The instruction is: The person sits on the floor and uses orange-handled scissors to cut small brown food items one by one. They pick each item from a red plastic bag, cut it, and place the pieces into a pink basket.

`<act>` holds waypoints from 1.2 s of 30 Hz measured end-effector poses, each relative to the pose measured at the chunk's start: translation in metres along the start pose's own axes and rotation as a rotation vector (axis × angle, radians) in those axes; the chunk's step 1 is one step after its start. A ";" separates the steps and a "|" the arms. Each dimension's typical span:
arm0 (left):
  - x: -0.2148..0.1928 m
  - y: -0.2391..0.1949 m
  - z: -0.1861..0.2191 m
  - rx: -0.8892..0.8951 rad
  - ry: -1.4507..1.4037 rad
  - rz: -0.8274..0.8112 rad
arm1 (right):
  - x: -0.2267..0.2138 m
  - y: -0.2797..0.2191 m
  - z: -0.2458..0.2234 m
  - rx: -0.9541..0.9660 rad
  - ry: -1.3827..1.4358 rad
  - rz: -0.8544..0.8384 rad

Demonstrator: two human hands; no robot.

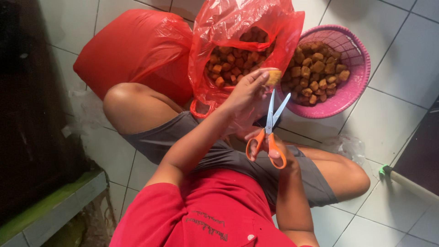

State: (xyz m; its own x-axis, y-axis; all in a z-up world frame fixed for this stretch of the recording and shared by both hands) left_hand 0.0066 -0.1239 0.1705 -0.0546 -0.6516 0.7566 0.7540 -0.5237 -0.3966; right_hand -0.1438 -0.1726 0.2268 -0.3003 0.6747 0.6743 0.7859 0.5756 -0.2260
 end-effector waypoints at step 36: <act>0.071 0.077 -0.097 -0.161 0.037 -0.088 | -0.061 -0.052 -0.037 -0.525 -0.317 1.049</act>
State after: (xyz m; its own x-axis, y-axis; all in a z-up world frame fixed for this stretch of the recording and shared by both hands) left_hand -0.0023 -0.2639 0.1433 -0.1415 -0.6178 0.7735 0.6312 -0.6582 -0.4102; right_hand -0.1462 -0.2609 0.2238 0.5523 0.8255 0.1162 0.8275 -0.5259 -0.1966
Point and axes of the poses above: each hand's wrist, its own y-axis towards the middle knuckle, its own x-axis out of the palm, z = x × y, the point moved 9 cm from there along y, towards the middle knuckle, and after that the axes turned 1 degree about -y, right-handed, at the moved point
